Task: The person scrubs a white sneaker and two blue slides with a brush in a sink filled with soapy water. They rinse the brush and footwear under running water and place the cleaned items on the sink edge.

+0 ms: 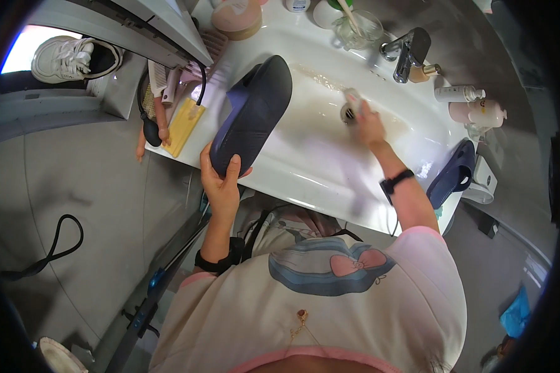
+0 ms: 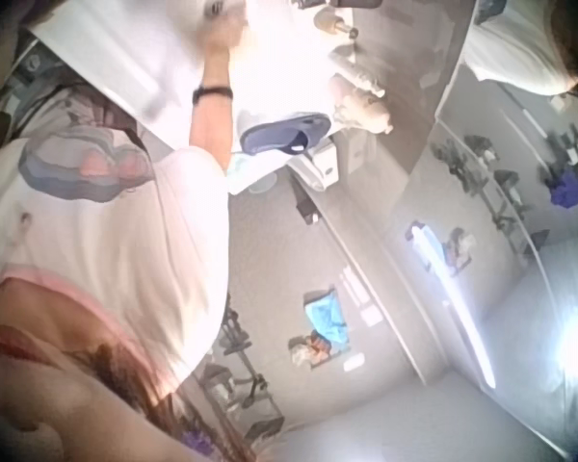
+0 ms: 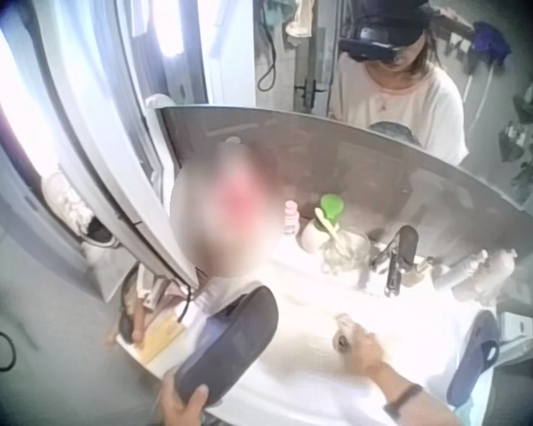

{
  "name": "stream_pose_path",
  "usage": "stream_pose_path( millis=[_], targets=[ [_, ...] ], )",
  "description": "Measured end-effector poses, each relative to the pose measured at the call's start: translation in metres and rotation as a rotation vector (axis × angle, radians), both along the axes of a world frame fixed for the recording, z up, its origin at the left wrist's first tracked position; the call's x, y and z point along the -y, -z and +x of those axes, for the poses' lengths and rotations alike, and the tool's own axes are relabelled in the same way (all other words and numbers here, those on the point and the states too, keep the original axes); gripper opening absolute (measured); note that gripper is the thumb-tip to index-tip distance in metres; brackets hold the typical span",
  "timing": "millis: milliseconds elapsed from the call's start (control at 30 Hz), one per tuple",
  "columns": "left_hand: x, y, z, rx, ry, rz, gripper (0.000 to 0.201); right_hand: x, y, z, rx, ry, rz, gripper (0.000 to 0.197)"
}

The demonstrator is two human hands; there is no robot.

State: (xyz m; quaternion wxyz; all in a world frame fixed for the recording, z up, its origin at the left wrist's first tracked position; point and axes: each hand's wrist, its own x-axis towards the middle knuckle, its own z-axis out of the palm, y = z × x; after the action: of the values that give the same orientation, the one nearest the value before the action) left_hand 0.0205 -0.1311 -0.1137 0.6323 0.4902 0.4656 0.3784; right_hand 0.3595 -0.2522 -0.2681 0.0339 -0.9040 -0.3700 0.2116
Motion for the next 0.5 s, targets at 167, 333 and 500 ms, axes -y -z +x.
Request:
stream_pose_path(
  millis=[167,333,500],
  targets=[
    [0.000,0.005,0.002,-0.009,0.026,-0.011,0.040,0.106,0.003,0.036,0.108,0.339,-0.083,0.053],
    [-0.002,0.002,0.009,-0.052,0.034,0.016,0.039,0.097,0.000,0.020,0.019,0.050,-0.023,0.053],
    [-0.005,-0.002,0.012,-0.031,0.042,0.031,0.039,0.129,0.019,0.040,0.071,0.350,-0.122,0.059]
  ],
)
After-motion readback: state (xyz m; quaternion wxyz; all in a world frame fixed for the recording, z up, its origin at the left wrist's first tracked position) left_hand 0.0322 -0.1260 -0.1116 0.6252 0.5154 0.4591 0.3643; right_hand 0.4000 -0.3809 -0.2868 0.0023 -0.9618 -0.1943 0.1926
